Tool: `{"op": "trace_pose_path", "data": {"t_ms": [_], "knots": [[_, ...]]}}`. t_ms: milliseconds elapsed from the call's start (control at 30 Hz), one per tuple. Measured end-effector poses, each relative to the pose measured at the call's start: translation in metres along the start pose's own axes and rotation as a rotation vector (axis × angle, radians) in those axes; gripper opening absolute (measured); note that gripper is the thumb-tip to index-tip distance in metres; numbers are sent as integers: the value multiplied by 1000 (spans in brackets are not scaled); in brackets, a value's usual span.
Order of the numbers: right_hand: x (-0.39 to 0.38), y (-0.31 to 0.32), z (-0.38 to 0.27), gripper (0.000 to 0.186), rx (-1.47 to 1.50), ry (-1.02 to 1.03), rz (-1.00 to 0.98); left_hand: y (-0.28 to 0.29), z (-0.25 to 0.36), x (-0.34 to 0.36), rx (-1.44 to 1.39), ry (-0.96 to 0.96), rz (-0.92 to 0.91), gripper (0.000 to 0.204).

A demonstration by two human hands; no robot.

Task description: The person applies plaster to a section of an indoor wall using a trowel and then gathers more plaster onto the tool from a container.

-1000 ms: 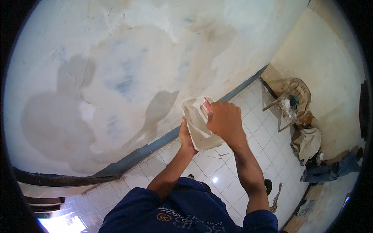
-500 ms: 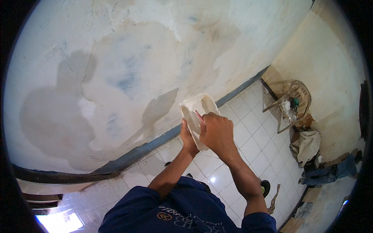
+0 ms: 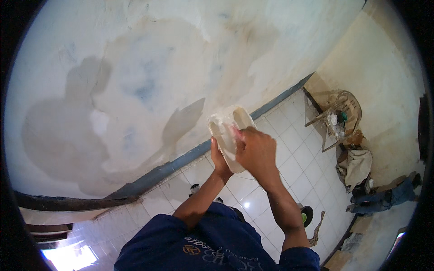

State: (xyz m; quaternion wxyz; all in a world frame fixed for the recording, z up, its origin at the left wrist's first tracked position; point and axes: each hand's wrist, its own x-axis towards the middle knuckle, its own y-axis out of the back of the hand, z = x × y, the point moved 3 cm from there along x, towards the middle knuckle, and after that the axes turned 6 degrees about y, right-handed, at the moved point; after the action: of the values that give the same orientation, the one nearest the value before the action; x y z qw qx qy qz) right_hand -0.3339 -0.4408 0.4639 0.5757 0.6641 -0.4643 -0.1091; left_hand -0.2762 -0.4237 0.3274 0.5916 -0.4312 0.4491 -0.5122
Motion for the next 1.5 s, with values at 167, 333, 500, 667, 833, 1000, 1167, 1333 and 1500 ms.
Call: {"op": "trace_pose_path", "data": {"t_ms": [167,333,500,667,833,1000,1167,1333,1500], "knots": [[-3,-6,-6,15,-85,-21,-85,11,-7,0,-2,-5,68,76],[4,2,-2,13,-49,26,-94,1,-7,-3,-61,7,-1,74],[-3,-6,-1,12,-103,8,-96,4,-9,-1,-39,8,8,75],[6,-1,-3,15,-70,36,-117,8,-14,-2,-119,53,-46,74],[2,-7,-7,16,-148,-7,-137,1,-17,-3,-94,-5,-46,72],[12,6,9,17,36,0,-80,-4,-15,-2,-136,14,-138,78],[0,-7,27,18,50,-64,-125,4,-16,-3,-97,35,-27,80],[-1,-5,32,17,122,-55,-125,12,-14,-2,-50,-27,30,77],[2,5,33,15,120,-103,-135,7,-13,-5,-33,-23,28,74]]}}
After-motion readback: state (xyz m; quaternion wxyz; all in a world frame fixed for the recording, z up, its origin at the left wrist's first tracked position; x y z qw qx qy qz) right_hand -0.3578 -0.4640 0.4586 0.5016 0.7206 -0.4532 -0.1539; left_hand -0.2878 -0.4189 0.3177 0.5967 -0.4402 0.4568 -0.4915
